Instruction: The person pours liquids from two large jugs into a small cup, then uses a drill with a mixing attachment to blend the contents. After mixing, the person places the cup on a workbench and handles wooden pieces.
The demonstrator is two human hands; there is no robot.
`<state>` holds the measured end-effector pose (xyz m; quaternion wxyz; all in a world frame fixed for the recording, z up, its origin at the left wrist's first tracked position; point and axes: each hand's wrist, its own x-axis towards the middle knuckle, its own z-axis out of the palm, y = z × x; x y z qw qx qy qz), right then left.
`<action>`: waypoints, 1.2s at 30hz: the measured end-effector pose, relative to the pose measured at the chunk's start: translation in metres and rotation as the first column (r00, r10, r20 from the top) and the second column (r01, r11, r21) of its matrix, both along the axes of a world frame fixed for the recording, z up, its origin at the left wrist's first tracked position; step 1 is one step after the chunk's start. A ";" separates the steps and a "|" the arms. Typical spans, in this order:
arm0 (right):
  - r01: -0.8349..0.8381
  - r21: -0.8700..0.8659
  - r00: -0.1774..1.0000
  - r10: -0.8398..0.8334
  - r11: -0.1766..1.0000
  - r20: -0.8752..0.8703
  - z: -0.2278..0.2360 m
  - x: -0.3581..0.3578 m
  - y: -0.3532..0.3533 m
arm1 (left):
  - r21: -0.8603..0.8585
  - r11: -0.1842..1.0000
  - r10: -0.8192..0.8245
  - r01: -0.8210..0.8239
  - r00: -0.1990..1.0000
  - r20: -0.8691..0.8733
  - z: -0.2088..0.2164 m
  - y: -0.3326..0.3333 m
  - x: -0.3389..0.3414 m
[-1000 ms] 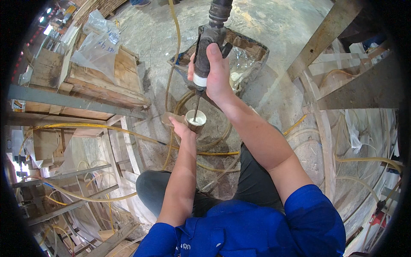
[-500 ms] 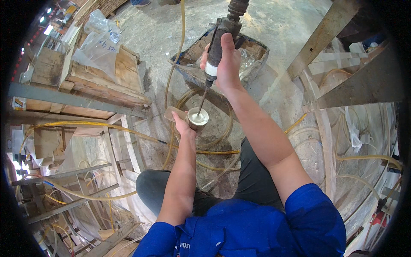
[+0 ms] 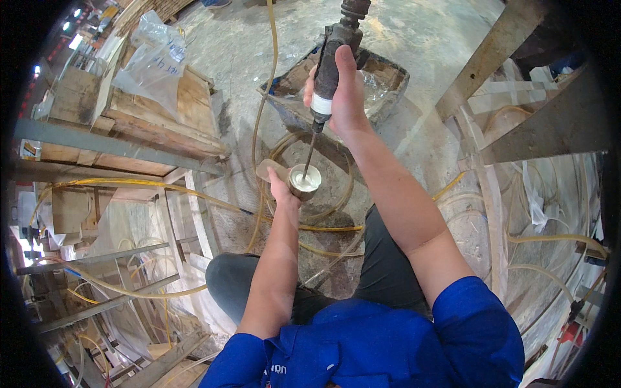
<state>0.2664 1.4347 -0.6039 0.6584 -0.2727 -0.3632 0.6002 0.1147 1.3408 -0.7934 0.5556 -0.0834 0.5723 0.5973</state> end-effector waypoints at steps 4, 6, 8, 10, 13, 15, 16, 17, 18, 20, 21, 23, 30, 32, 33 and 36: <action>0.004 -0.008 1.000 -0.004 1.000 0.018 -0.001 0.002 0.000 | -0.002 0.994 -0.108 0.108 0.994 0.031 -0.007 0.000 -0.003; 0.017 -0.003 0.999 -0.017 1.000 0.030 -0.002 0.002 0.000 | -0.011 0.990 -0.140 0.140 0.989 0.054 -0.010 0.000 -0.004; 0.027 0.018 0.999 -0.028 0.999 0.041 -0.003 -0.001 0.001 | -0.026 0.986 -0.164 0.166 0.983 0.077 -0.014 -0.001 -0.008; 0.053 -0.004 0.997 -0.052 0.999 0.060 -0.006 0.001 0.002 | -0.039 0.985 -0.167 0.170 0.984 0.070 -0.013 0.001 0.001; 0.047 -0.009 0.997 -0.047 0.999 0.062 -0.004 -0.002 0.001 | -0.033 0.990 -0.134 0.137 0.988 0.080 -0.018 -0.001 -0.006; 0.042 -0.003 0.997 -0.041 0.999 0.062 -0.003 -0.003 0.001 | -0.039 0.991 -0.126 0.130 0.989 0.080 -0.019 -0.001 -0.008; 0.045 0.000 0.997 -0.045 0.999 0.066 -0.005 -0.001 0.002 | -0.052 0.989 -0.136 0.140 0.988 0.074 -0.018 0.001 -0.006; 0.047 0.004 0.996 -0.048 0.999 0.069 -0.006 0.001 0.002 | -0.064 0.987 -0.145 0.149 0.987 0.068 -0.016 0.002 -0.003; 0.039 -0.001 0.997 -0.038 0.999 0.073 -0.006 0.000 0.002 | -0.058 0.988 -0.141 0.145 0.988 0.063 -0.016 0.001 -0.004; 0.020 -0.010 0.997 -0.019 1.000 0.080 -0.004 -0.002 0.002 | -0.046 0.990 -0.133 0.136 0.990 0.053 -0.015 -0.001 -0.005; 0.009 -0.018 0.997 -0.008 1.000 0.077 -0.005 0.000 0.003 | -0.067 0.987 -0.142 0.146 0.988 0.058 -0.012 0.000 -0.001; -0.011 -0.034 0.997 0.013 0.999 0.072 -0.007 0.003 0.004 | -0.108 0.980 -0.160 0.167 0.985 0.069 -0.004 0.000 0.007; -0.020 -0.028 0.999 0.021 0.999 0.049 -0.004 0.000 0.002 | -0.047 0.987 -0.151 0.152 0.988 0.017 -0.006 -0.001 0.003; -0.041 -0.015 0.998 0.042 0.999 0.036 -0.004 -0.001 0.003 | -0.034 0.986 -0.163 0.164 0.986 0.019 -0.012 -0.002 -0.004; -0.039 -0.017 0.998 0.040 0.999 0.041 -0.004 -0.001 0.003 | -0.031 0.985 -0.171 0.172 0.985 0.038 -0.013 -0.002 -0.004; -0.025 -0.013 0.998 0.025 1.000 0.058 -0.005 0.001 0.003 | -0.033 0.981 -0.189 0.192 0.979 0.075 -0.015 -0.001 -0.002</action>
